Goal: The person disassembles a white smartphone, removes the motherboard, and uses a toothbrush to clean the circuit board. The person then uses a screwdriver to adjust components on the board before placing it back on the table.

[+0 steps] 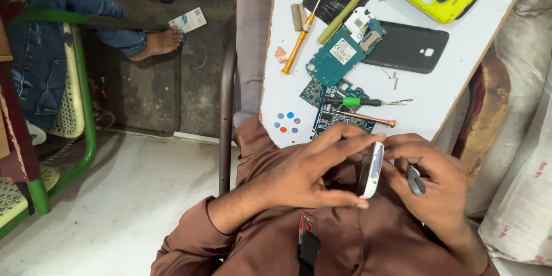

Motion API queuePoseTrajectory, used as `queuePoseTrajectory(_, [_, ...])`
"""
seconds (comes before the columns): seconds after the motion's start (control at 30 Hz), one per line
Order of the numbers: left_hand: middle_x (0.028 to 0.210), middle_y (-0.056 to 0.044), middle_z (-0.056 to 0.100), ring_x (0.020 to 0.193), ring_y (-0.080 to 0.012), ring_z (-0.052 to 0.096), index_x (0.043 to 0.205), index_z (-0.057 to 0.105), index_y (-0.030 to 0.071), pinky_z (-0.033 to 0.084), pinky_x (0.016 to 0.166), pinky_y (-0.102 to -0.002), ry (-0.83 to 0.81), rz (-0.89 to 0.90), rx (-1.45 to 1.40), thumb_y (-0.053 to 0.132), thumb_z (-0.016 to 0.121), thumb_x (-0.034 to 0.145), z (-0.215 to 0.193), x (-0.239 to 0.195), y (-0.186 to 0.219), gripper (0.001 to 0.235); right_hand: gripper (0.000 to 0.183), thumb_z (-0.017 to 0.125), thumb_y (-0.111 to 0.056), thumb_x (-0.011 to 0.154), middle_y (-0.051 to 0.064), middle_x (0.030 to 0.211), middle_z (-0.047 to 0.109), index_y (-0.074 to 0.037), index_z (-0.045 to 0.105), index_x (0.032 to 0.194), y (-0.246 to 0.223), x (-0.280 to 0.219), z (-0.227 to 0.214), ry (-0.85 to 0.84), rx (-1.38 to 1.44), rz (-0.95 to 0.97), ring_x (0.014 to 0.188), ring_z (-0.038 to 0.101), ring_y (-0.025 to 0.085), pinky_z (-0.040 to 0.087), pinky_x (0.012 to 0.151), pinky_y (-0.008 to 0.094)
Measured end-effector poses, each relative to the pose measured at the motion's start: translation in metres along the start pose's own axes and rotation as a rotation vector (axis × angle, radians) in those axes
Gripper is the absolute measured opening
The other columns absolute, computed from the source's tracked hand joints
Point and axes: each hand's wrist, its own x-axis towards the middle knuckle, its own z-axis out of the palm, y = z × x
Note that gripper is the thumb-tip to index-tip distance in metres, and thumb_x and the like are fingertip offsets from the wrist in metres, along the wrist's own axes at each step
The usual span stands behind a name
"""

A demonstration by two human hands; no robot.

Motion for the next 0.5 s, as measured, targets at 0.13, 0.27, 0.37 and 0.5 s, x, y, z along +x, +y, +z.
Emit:
queuePoseTrajectory(0.13, [0.140, -0.010, 0.049, 0.125, -0.0188, 0.054, 0.161, 0.037, 0.012, 0.053, 0.113, -0.032, 0.020, 0.018, -0.036, 0.031, 0.087, 0.091, 0.000, 0.003, 0.002, 0.088, 0.024, 0.075, 0.008, 0.083, 0.007, 0.108, 0.072, -0.001, 0.068, 0.104, 0.003, -0.002, 0.004, 0.025, 0.042, 0.086, 0.067, 0.051, 0.003, 0.042, 0.060, 0.020])
queuePoseTrajectory(0.27, [0.141, -0.011, 0.050, 0.128, -0.0199, 0.056, 0.161, 0.037, 0.010, 0.055, 0.111, -0.032, 0.004, -0.064, -0.106, 0.029, 0.087, 0.090, -0.003, 0.003, -0.001, 0.088, 0.029, 0.075, 0.007, 0.086, 0.003, 0.099, 0.068, -0.001, 0.066, 0.113, 0.002, -0.003, 0.004, 0.003, 0.098, 0.167, 0.067, 0.048, 0.002, 0.038, 0.059, 0.018])
queuePoseTrajectory(0.37, [0.151, -0.014, 0.049, 0.137, -0.0233, 0.052, 0.158, 0.038, 0.008, 0.047, 0.118, -0.035, 0.007, -0.038, -0.080, 0.025, 0.088, 0.088, -0.002, 0.003, -0.007, 0.089, 0.030, 0.074, 0.005, 0.086, 0.005, 0.106, 0.069, -0.002, 0.065, 0.114, 0.002, 0.000, -0.002, -0.031, 0.123, 0.160, 0.071, 0.050, 0.004, 0.041, 0.063, 0.019])
queuePoseTrajectory(0.5, [0.151, -0.015, 0.052, 0.140, -0.0245, 0.050, 0.160, 0.041, 0.005, 0.039, 0.127, -0.040, 0.018, -0.063, -0.129, 0.019, 0.091, 0.081, 0.000, 0.008, -0.017, 0.095, 0.028, 0.076, 0.001, 0.088, 0.007, 0.108, 0.071, -0.003, 0.065, 0.113, 0.003, 0.009, -0.009, -0.083, 0.146, 0.005, 0.080, 0.061, 0.009, 0.048, 0.070, 0.022])
